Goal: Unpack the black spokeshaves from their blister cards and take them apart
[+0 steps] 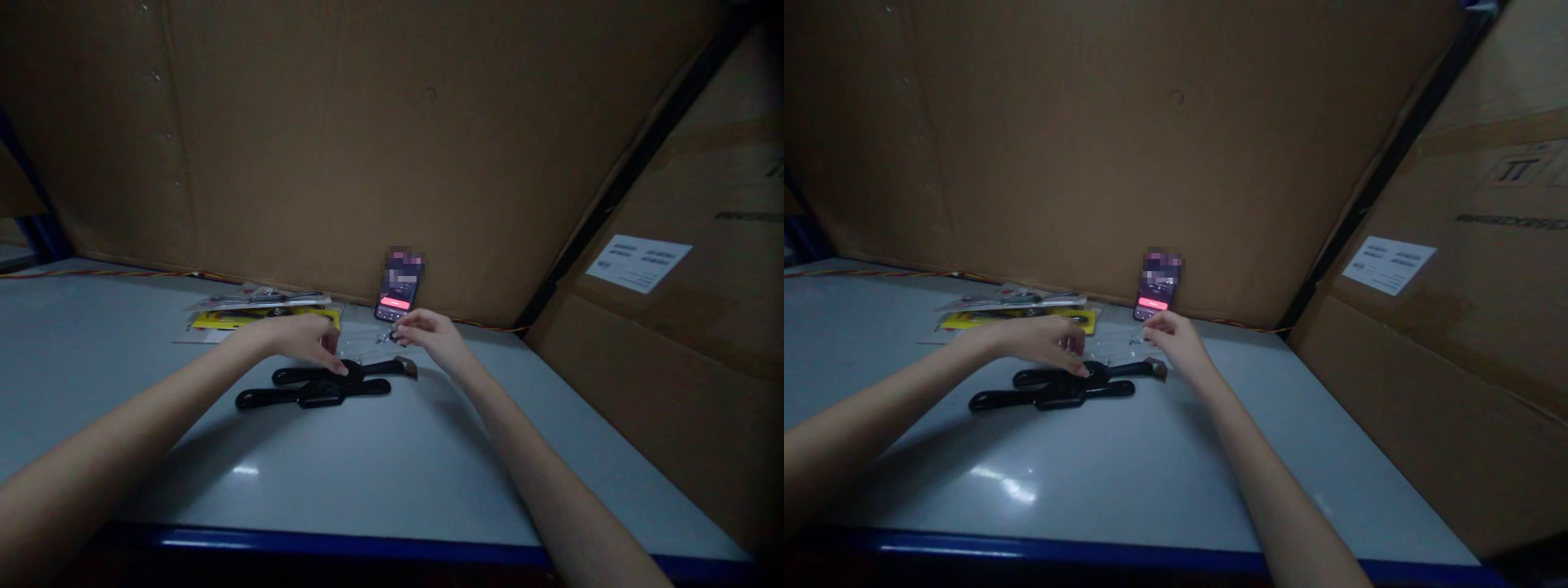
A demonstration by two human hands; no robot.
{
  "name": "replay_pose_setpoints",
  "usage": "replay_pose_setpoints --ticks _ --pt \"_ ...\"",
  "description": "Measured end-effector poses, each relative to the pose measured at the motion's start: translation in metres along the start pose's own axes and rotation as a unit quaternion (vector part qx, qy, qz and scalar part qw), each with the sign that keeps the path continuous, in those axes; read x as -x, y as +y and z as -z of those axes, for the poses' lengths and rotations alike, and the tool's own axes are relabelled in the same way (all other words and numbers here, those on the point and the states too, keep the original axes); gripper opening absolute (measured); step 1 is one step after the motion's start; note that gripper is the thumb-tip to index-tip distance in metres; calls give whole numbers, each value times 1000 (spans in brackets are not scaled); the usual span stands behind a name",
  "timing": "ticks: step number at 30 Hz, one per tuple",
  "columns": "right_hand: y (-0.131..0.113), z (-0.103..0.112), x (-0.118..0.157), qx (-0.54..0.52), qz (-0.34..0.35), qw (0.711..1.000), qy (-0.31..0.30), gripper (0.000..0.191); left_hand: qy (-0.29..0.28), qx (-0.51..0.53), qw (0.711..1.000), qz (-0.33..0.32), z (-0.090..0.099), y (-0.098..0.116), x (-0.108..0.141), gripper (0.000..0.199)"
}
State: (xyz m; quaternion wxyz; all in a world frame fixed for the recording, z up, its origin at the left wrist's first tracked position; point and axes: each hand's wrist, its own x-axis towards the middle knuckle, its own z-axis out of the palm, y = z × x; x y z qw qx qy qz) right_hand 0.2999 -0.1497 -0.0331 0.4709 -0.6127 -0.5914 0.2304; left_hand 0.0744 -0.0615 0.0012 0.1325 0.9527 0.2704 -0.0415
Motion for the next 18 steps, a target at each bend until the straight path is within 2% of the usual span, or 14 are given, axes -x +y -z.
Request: replay_pose_setpoints --ticks 3,5,8,13,18 --pt "13 3 -2 187 15 981 -59 8 -35 35 998 35 -6 -6 1 54" --pt "21 7 -2 235 0 970 -67 10 -52 63 996 35 -10 -12 0 50" --pt "28 14 -3 259 -24 962 -81 19 -69 83 994 25 -16 -19 -1 45" --pt "33 17 -4 264 -48 955 -125 36 -62 82 995 15 -19 -21 1 41" --pt "43 14 -6 239 -74 956 -155 37 -65 98 993 25 -17 -16 5 36"
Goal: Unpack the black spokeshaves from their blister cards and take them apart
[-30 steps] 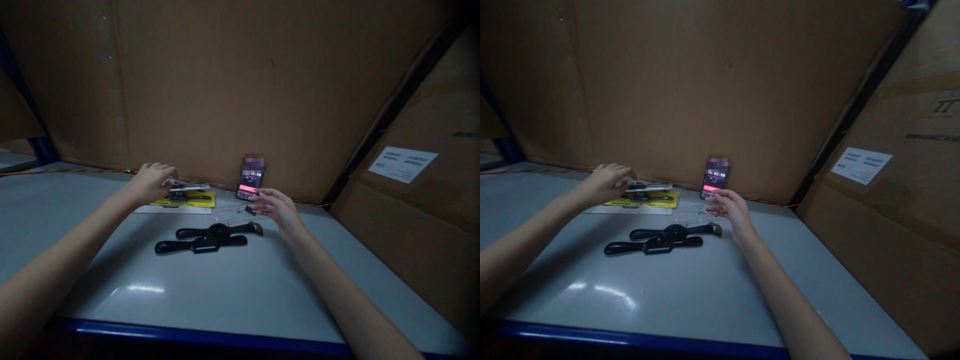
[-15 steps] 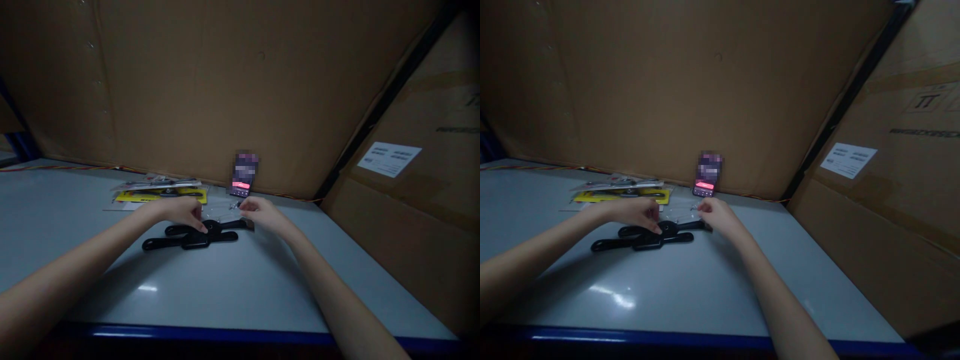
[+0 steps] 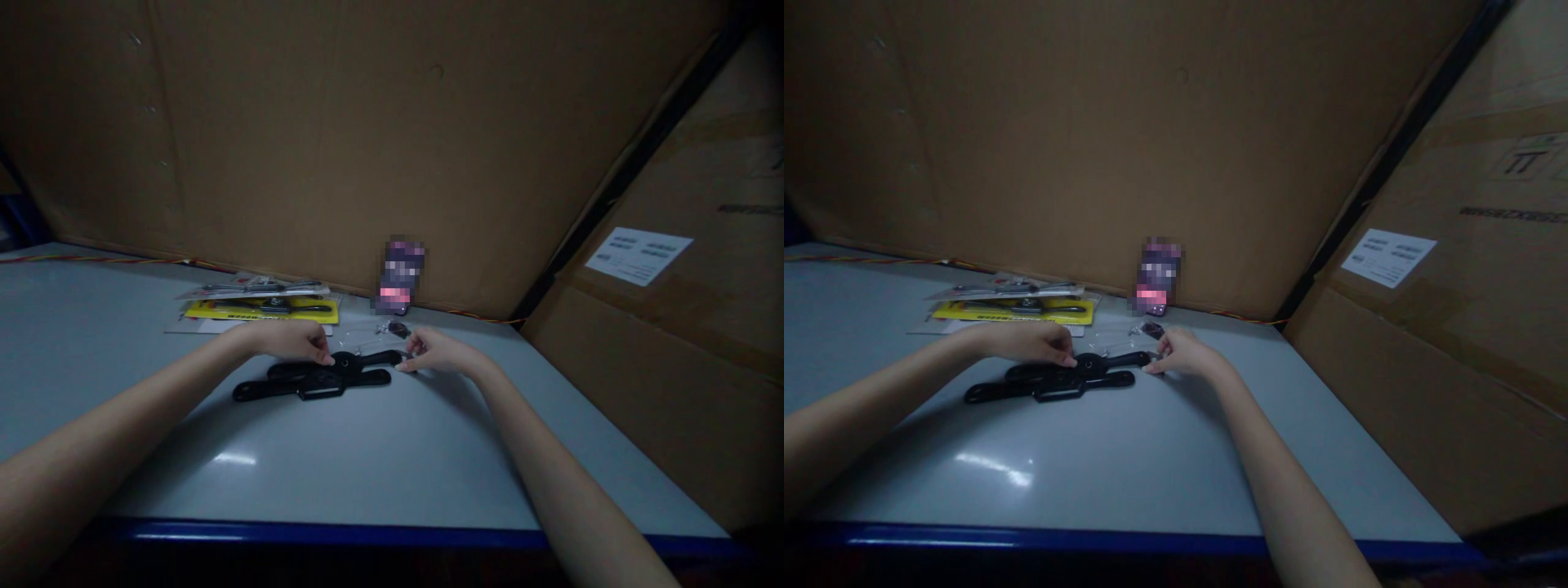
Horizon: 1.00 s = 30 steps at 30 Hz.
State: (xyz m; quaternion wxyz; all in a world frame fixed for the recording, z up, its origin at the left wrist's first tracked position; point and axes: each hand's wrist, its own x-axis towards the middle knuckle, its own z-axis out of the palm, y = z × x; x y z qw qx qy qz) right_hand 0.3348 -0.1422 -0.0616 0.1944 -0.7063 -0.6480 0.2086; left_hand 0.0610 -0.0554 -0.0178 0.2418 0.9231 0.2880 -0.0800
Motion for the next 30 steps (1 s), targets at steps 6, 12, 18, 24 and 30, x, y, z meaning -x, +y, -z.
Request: replay_pose_setpoints --ticks 6,12,18,24,30 --pt "1 -2 0 -35 -28 998 -48 37 36 -10 999 6 -2 -1 4 37" --pt "-2 -2 0 -50 -45 997 -39 37 3 -23 1000 0 -4 -1 0 33" --pt "-4 1 2 -72 -36 995 -58 31 -8 -34 999 -11 -4 2 0 33" --pt "-3 10 4 -89 -26 991 -100 23 18 -9 1000 -1 -3 7 5 27" --pt "1 14 6 -103 -11 994 -38 18 21 50 999 -1 -2 8 7 34"
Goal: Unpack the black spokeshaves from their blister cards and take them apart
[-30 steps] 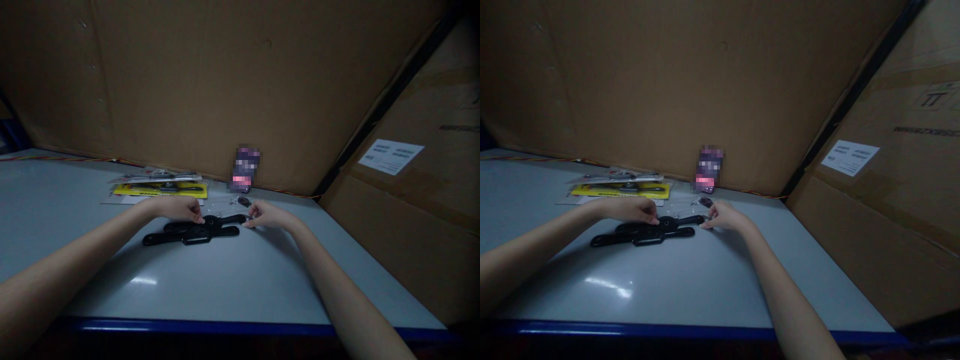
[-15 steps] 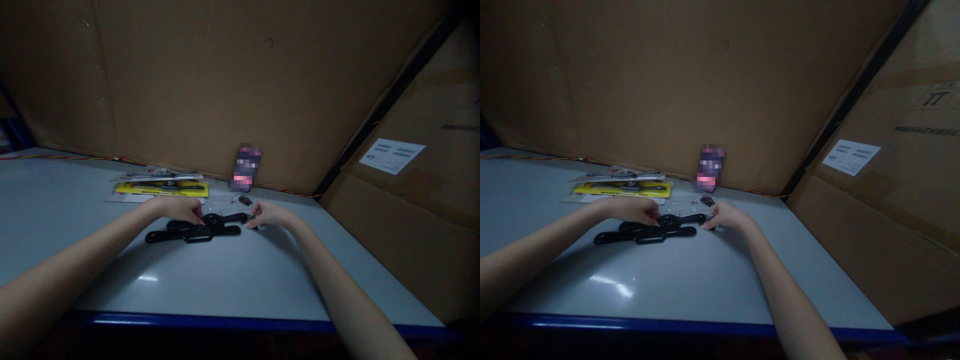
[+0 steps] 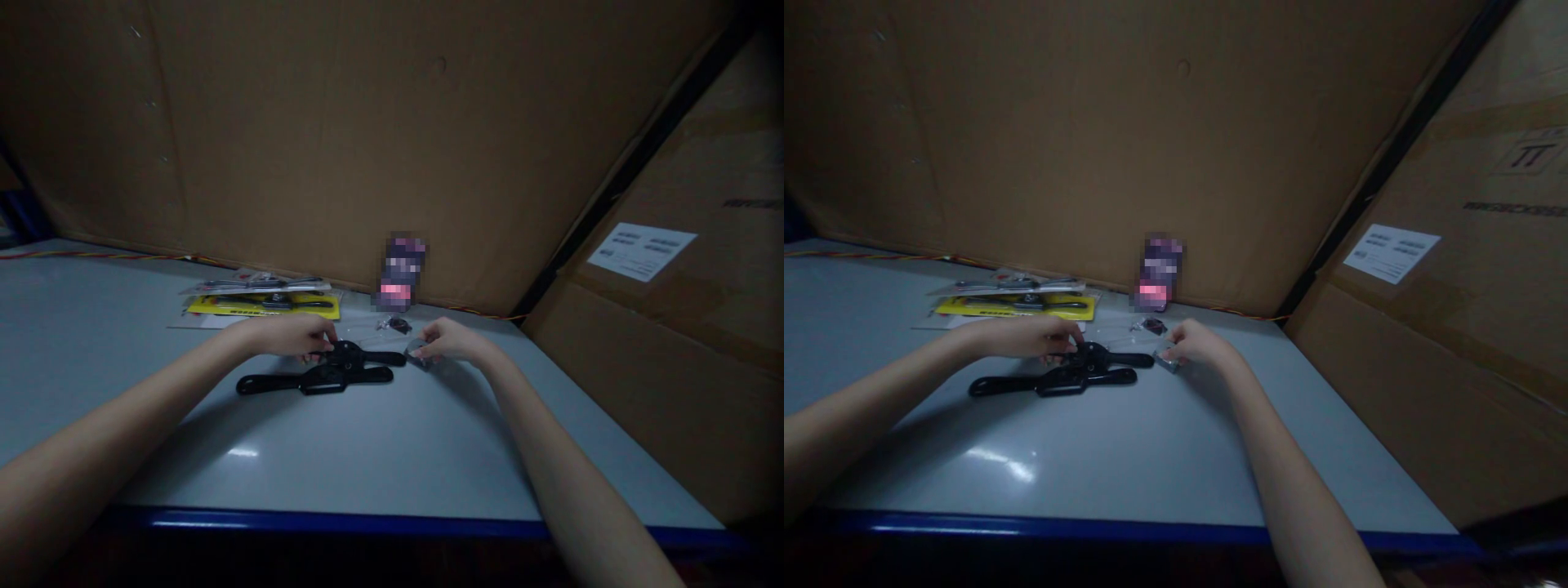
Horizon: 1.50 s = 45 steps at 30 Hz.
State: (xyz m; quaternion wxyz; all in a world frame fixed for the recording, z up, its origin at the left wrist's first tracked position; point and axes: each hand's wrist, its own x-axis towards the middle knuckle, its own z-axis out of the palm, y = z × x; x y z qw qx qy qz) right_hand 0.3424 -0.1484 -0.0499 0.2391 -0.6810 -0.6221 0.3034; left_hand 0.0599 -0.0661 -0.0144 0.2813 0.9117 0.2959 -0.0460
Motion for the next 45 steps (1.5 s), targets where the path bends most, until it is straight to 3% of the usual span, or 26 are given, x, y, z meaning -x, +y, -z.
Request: replay_pose_setpoints --ticks 6,9,12,16,21,32,41,45 --pt "-16 6 3 7 50 991 120 11 95 -78 992 -25 2 -3 1 38" --pt "-32 0 8 -34 123 974 185 15 69 4 998 7 2 -4 2 38" --pt "-49 -13 16 -86 194 958 195 18 35 81 996 10 5 0 5 36" --pt "-64 -33 26 -38 272 943 185 15 -16 138 990 -3 6 10 12 37" --pt "-75 -50 30 34 346 915 203 9 -58 153 984 -68 0 21 21 32" --pt "-78 -60 32 29 341 930 133 20 -50 179 981 -59 -7 22 25 32" --pt "-77 -62 31 49 325 934 139 17 9 194 980 -50 -11 15 19 27" --pt "-76 -59 30 33 326 931 163 26 44 192 980 -25 -6 14 18 28"
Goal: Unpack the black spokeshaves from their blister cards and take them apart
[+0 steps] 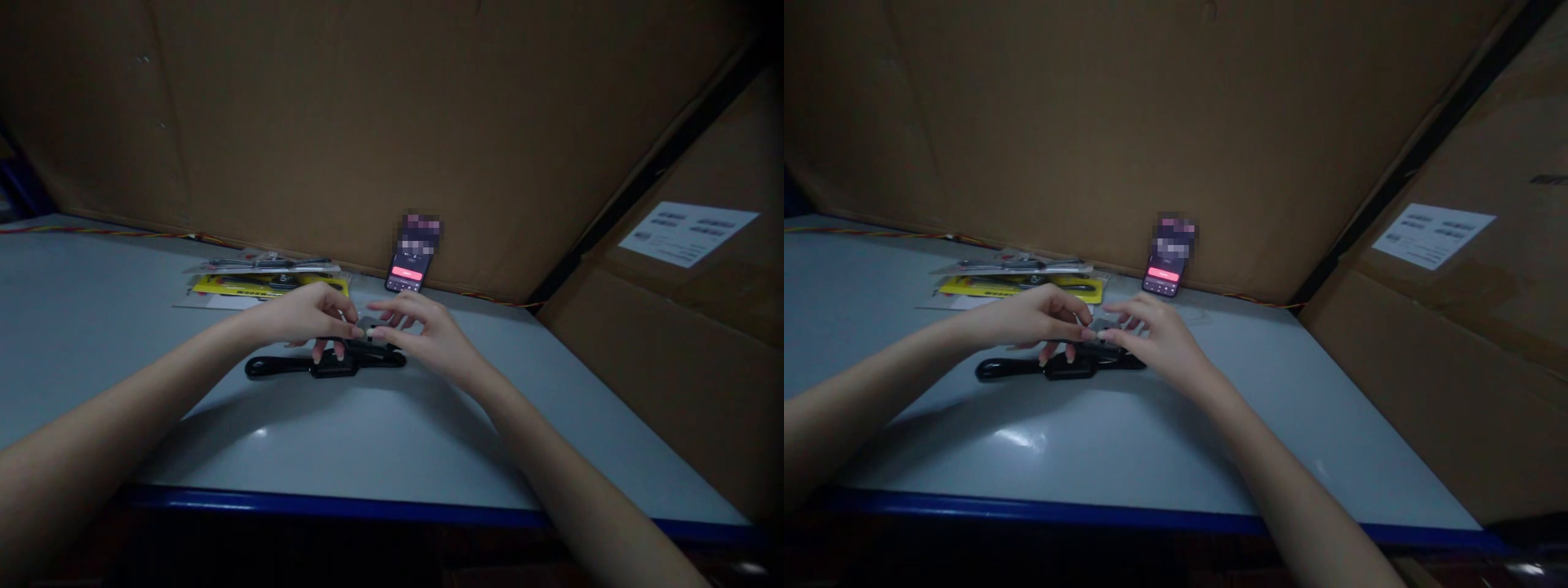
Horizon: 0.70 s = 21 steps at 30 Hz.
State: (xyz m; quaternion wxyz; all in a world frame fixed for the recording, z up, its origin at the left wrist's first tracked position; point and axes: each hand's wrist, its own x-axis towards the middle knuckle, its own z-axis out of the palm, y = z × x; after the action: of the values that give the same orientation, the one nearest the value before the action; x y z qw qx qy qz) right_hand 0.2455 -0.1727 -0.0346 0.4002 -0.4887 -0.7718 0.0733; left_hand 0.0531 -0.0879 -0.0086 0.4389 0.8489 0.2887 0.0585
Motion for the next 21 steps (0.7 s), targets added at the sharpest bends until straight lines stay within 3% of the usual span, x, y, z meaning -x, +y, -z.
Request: replay_pose_setpoints --ticks 7,9,11,16,21 --pt "30 14 -2 79 -33 972 220 10 158 17 986 47 18 -7 -1 26" --pt "41 12 -2 121 -60 961 241 7 184 26 981 58 22 -9 -2 26" --pt "49 5 -1 121 -83 971 190 7 196 28 978 70 24 -11 -2 27" --pt "47 -19 2 85 -76 993 -11 14 188 30 979 71 24 -13 -5 28" --pt "40 -27 0 92 -59 990 -88 21 176 28 982 56 24 -15 -6 28"
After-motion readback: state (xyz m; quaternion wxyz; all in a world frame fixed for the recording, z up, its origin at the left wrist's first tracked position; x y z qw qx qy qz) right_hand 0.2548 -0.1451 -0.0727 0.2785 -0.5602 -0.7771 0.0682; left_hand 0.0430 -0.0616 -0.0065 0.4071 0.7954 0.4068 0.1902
